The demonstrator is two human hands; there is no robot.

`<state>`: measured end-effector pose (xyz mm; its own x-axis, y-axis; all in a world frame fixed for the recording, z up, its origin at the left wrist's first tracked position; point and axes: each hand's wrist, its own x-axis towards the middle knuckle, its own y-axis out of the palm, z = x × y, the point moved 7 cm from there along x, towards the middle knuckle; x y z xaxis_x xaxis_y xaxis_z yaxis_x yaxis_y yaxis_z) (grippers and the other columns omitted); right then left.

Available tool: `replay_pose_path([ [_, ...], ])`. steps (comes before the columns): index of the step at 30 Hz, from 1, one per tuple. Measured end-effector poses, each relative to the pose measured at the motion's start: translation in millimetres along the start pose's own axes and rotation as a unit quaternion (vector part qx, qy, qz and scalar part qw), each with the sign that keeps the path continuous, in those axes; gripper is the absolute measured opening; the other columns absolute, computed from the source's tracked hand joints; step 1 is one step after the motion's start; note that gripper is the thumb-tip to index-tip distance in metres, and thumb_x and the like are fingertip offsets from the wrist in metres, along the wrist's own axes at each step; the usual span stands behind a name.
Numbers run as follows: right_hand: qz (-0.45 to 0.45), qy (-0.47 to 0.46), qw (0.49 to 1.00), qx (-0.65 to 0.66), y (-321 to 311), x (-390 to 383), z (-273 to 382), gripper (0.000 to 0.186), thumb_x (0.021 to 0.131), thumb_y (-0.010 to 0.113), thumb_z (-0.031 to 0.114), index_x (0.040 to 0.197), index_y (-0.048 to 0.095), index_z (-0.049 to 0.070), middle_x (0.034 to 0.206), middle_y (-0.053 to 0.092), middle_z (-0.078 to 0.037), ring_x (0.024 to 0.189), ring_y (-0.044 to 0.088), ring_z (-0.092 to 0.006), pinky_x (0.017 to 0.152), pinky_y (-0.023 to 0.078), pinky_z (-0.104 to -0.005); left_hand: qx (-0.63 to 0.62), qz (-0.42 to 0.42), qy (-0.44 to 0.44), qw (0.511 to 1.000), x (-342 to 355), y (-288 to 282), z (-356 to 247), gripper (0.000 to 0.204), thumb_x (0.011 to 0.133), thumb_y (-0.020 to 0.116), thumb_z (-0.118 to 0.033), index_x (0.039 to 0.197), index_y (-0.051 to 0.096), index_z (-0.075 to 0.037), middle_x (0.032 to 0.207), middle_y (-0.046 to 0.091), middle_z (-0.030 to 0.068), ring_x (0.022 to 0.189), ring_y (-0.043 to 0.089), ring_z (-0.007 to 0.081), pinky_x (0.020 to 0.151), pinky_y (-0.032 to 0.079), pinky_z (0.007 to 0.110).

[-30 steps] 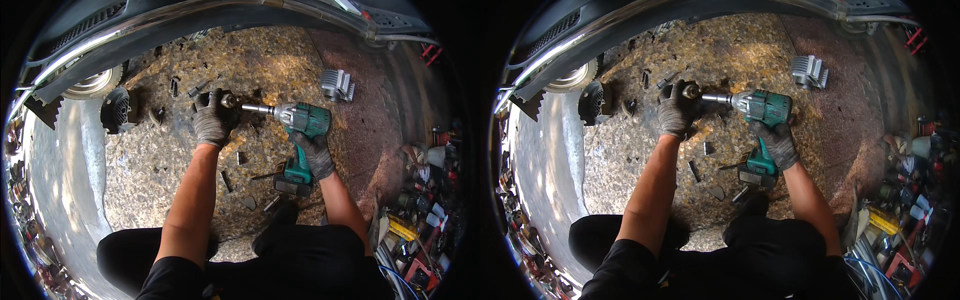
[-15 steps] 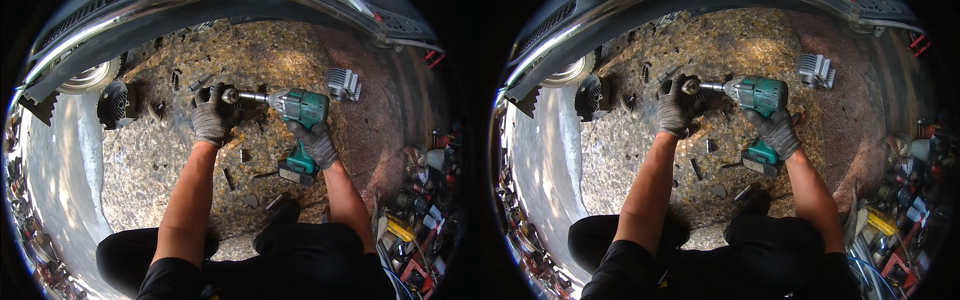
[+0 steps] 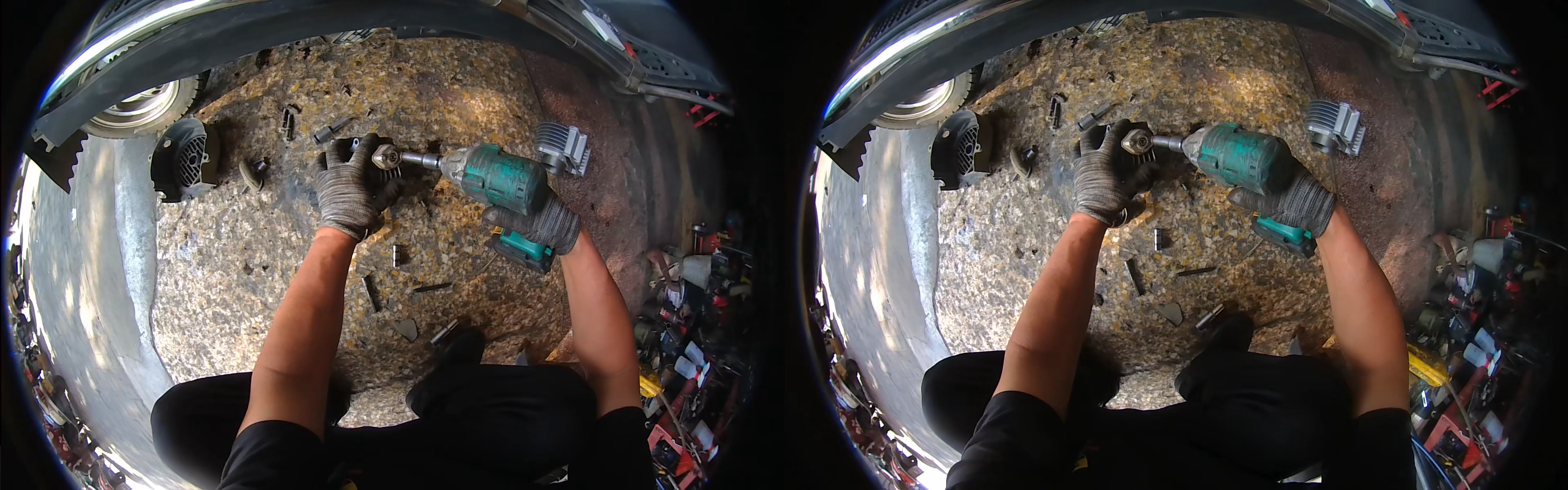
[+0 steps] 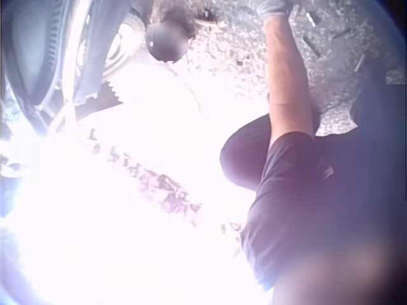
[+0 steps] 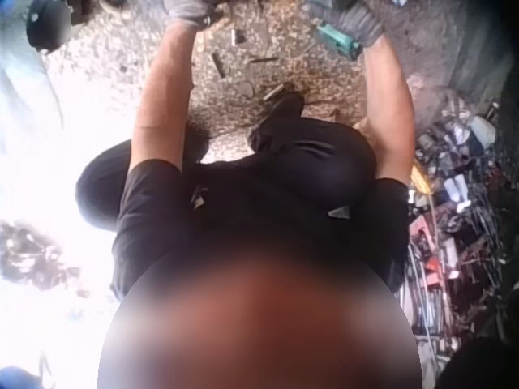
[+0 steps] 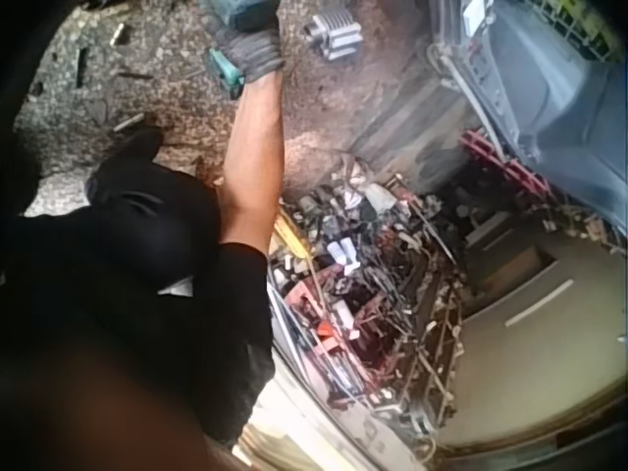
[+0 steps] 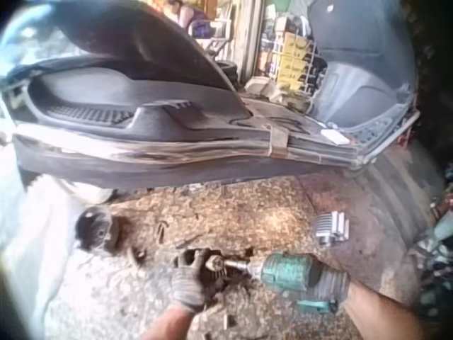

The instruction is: The person disassembles a scooter engine cylinder using a cordless impact driver, removes the piston, and then unpacks and installs a new piston ring onto the piston.

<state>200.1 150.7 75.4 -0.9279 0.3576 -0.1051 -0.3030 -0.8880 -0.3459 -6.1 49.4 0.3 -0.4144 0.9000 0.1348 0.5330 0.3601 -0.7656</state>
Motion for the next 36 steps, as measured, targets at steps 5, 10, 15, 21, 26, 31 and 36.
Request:
replay_pose_path([
  [5,-0.001,0.089,0.995,0.043,-4,-5,-11,0.058,0.083,0.077,0.017,0.136,0.054,0.013,0.14,0.053,-0.009,0.13,0.049,-0.0253,0.112,0.038,-0.0411,-0.023,-0.009,0.003,1.0,2,-2,1,0.069,0.063,0.083,-0.039,0.126,0.058,-0.024,0.12,0.053,0.0164,0.113,0.049,0.0403,0.096,0.042,0.05],
  [10,-0.021,0.134,0.985,0.109,-2,-10,-22,0.066,0.081,0.079,0.02,0.14,0.049,0.014,0.14,0.052,-0.008,0.129,0.049,-0.0247,0.111,0.039,-0.0417,-0.027,-0.011,0.01,1.0,1,-2,5,0.072,0.062,0.084,-0.041,0.126,0.058,-0.022,0.12,0.054,0.0167,0.111,0.051,0.0423,0.094,0.044,0.049],
  [15,-0.017,0.143,0.987,0.076,-4,-9,-27,0.069,0.08,0.081,0.018,0.14,0.048,0.013,0.139,0.054,-0.007,0.128,0.05,-0.0232,0.11,0.041,-0.0409,-0.011,-0.025,0.034,0.999,2,-5,2,0.073,0.063,0.084,-0.043,0.126,0.058,-0.02,0.118,0.055,0.0167,0.109,0.051,0.0419,0.094,0.043,0.05],
  [21,-0.049,0.135,0.979,0.142,-4,-8,-20,0.066,0.078,0.081,0.018,0.137,0.051,0.011,0.134,0.057,-0.007,0.123,0.053,-0.0213,0.105,0.043,-0.0395,0.012,-0.026,0.015,0.999,1,-3,4,0.071,0.062,0.083,-0.043,0.125,0.058,-0.021,0.118,0.056,0.0166,0.11,0.05,0.0419,0.095,0.042,0.051],
  [26,-0.064,0.337,0.926,0.159,5,-17,-40,0.059,0.077,0.079,0.011,0.131,0.055,0.009,0.12,0.061,-0.005,0.103,0.058,-0.0165,0.088,0.05,-0.0352,-0.012,-0.012,-0.01,1.0,3,1,12,0.068,0.062,0.083,-0.037,0.124,0.058,-0.022,0.119,0.055,0.017,0.11,0.05,0.0419,0.095,0.043,0.051],
  [31,-0.111,0.226,0.944,0.212,9,-17,-27,0.057,0.072,0.081,0.01,0.124,0.058,0.009,0.108,0.063,-0.003,0.086,0.059,-0.0124,0.071,0.055,-0.0299,-0.013,-0.013,-0.016,1.0,5,-1,12,0.068,0.063,0.083,-0.037,0.125,0.056,-0.026,0.121,0.054,0.0171,0.11,0.049,0.0423,0.094,0.044,0.051],
  [36,-0.14,0.213,0.911,0.324,22,-33,-29,0.05,0.073,0.081,0.015,0.117,0.06,0.006,0.093,0.063,-0.003,0.068,0.061,-0.0122,0.055,0.053,-0.0284,-0.019,-0.02,-0.008,1.0,-1,-5,4,0.062,0.065,0.082,-0.037,0.122,0.058,-0.026,0.116,0.058,0.0125,0.113,0.048,0.0375,0.098,0.04,0.049],
])
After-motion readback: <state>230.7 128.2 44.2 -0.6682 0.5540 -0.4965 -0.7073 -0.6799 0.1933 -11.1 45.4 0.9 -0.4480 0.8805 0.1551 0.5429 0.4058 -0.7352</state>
